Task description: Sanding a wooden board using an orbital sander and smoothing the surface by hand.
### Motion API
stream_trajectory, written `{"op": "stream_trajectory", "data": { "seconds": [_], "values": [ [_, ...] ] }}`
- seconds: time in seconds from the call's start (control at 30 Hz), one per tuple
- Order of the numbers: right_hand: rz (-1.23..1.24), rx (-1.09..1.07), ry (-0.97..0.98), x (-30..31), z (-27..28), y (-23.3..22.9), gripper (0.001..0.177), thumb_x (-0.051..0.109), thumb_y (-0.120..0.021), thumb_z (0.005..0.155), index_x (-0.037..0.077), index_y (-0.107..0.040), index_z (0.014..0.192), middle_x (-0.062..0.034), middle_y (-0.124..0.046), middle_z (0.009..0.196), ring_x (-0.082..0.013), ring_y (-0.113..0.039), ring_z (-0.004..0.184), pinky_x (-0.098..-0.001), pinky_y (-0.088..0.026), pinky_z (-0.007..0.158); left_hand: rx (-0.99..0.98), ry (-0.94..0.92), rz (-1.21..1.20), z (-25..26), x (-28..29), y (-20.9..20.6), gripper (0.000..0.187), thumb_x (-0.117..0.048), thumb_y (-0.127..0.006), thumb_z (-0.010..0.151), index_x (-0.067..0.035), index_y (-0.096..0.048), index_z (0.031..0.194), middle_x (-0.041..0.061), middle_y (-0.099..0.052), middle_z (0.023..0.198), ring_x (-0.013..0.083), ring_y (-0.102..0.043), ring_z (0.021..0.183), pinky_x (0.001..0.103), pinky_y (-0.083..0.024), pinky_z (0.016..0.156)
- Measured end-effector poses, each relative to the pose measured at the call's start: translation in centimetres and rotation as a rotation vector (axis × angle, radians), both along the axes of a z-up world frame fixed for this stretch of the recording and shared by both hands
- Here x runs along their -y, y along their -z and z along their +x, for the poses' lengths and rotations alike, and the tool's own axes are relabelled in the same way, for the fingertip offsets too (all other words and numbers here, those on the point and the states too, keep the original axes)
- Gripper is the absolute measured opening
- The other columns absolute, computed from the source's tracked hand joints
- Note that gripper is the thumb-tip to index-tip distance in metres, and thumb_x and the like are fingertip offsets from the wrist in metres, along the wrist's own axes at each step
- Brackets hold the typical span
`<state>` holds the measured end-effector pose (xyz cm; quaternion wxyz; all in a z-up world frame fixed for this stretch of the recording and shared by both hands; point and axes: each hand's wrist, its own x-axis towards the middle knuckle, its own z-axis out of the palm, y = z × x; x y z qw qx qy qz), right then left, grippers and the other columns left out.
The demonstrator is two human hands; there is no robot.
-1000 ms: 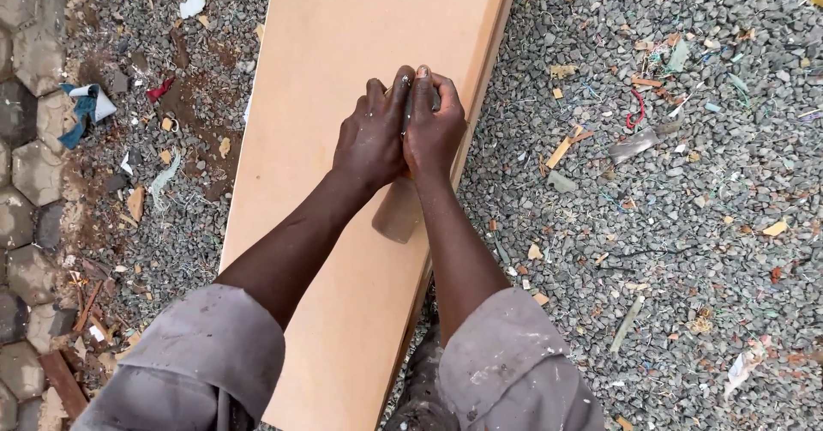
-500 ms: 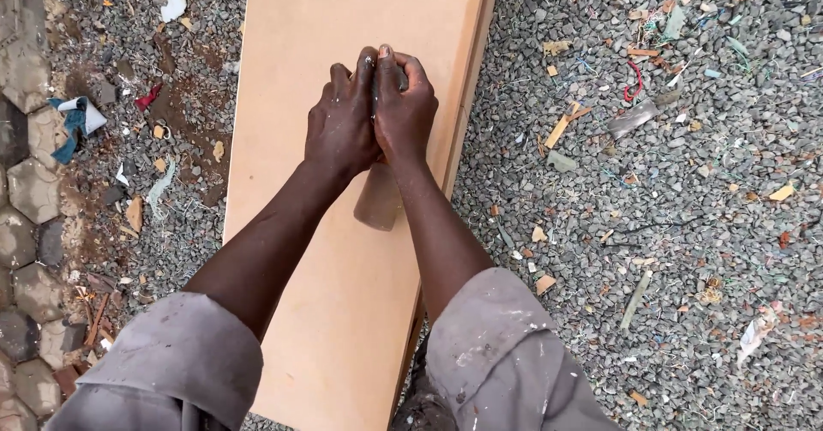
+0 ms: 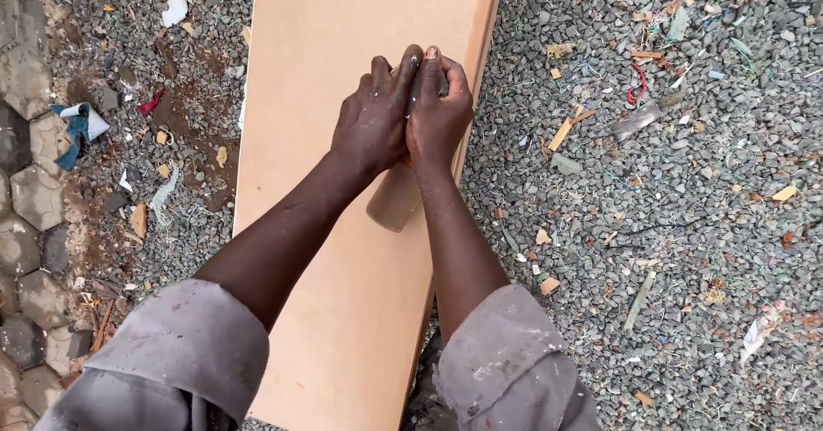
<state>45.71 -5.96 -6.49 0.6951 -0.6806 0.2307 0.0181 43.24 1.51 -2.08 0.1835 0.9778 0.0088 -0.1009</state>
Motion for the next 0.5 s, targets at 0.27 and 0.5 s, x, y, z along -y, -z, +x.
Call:
{"op": "stream_trajectory", "data": {
  "seconds": [0.27,0.5],
  "values": [
    [-0.019,0.009,0.064,-0.8,-0.4,1.8,0.028,0.052,-0.063,0.098,0.027,-0.074,0.104,-0.0034,-0.079,0.094,-0.0270,-0.076,0.098,-0.0446,-0.060,0.086,-0.104,0.059,-0.008,0.1,0.0,-2.0,0.082,-0.015,-0.066,0.086,-0.019,-0.021,0.155,0.015,-0.043,0.108,0.0497,-0.063,0.096,0.066,-0.056,0.081],
    [-0.041,-0.038,0.076,-0.2,-5.2,0.9,0.029,0.048,-0.061,0.101,0.023,-0.073,0.109,-0.0073,-0.079,0.099,-0.0312,-0.075,0.102,-0.0468,-0.059,0.089,-0.196,0.064,-0.035,-3.2,1.1,-3.4,0.083,-0.017,-0.064,0.085,-0.020,-0.020,0.155,0.016,-0.044,0.108,0.0511,-0.062,0.097,0.067,-0.055,0.080]
  ]
}}
